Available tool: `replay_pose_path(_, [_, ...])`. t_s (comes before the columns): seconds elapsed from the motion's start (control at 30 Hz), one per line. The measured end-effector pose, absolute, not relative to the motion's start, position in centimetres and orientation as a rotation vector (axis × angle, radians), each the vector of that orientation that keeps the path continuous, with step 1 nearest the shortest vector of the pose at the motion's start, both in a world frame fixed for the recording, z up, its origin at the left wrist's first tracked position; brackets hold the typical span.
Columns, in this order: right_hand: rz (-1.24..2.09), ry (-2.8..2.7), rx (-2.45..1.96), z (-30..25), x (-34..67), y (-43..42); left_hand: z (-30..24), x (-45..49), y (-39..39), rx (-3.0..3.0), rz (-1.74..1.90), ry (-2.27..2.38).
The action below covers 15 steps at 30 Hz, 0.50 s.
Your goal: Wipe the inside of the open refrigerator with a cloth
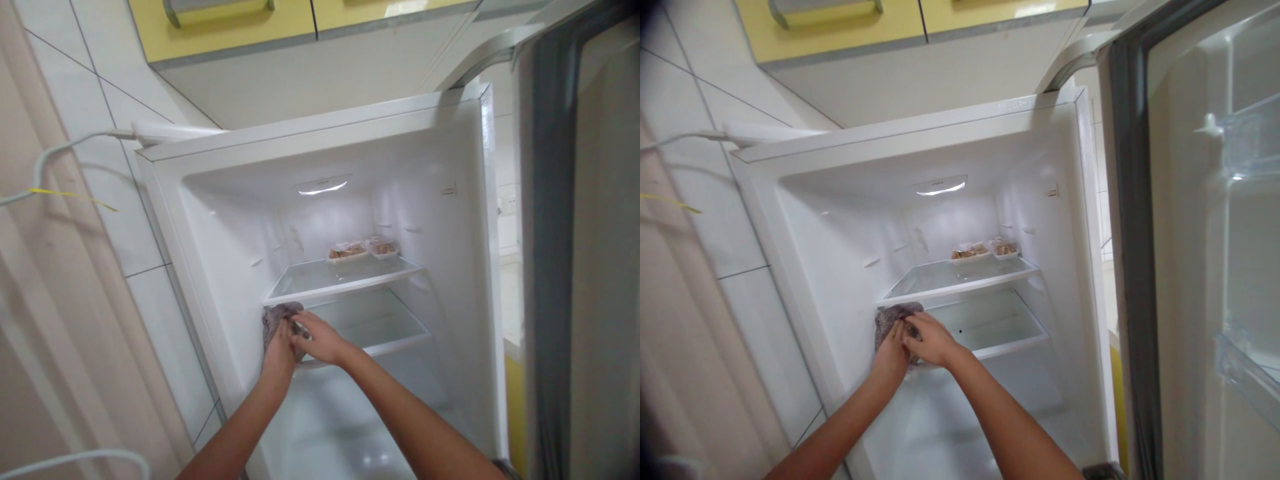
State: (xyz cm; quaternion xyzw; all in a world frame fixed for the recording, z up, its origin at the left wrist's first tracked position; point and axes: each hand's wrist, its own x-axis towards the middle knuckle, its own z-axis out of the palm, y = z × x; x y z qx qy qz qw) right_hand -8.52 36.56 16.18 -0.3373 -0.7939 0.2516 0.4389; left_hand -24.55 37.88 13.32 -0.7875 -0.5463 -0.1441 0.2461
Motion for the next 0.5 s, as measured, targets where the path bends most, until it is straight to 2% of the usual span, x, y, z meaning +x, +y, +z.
replay_pose_path(0.1, [0.145, -1.997, -1.247, 12.1, -4.1, 35.9, 13.7, -24.7, 36.7, -2.073, -0.1, -1.472])
replay_pose_path(0.2, [-0.191, -1.816, -1.51, 6.8, 0.9, 35.2, 14.1, -24.2, 35.2, -1.995, 0.107, -1.454])
replay_pose_path(0.33, [-0.486, -1.664, -1.526, 0.9, 6.0, 34.5, 15.0, -23.9, 33.0, -1.962, 0.074, -1.459])
replay_pose_path(0.5, [-0.612, -1.693, -1.424, -1.8, 7.5, 34.7, 16.9, -24.1, 30.4, -2.015, -0.06, -1.5])
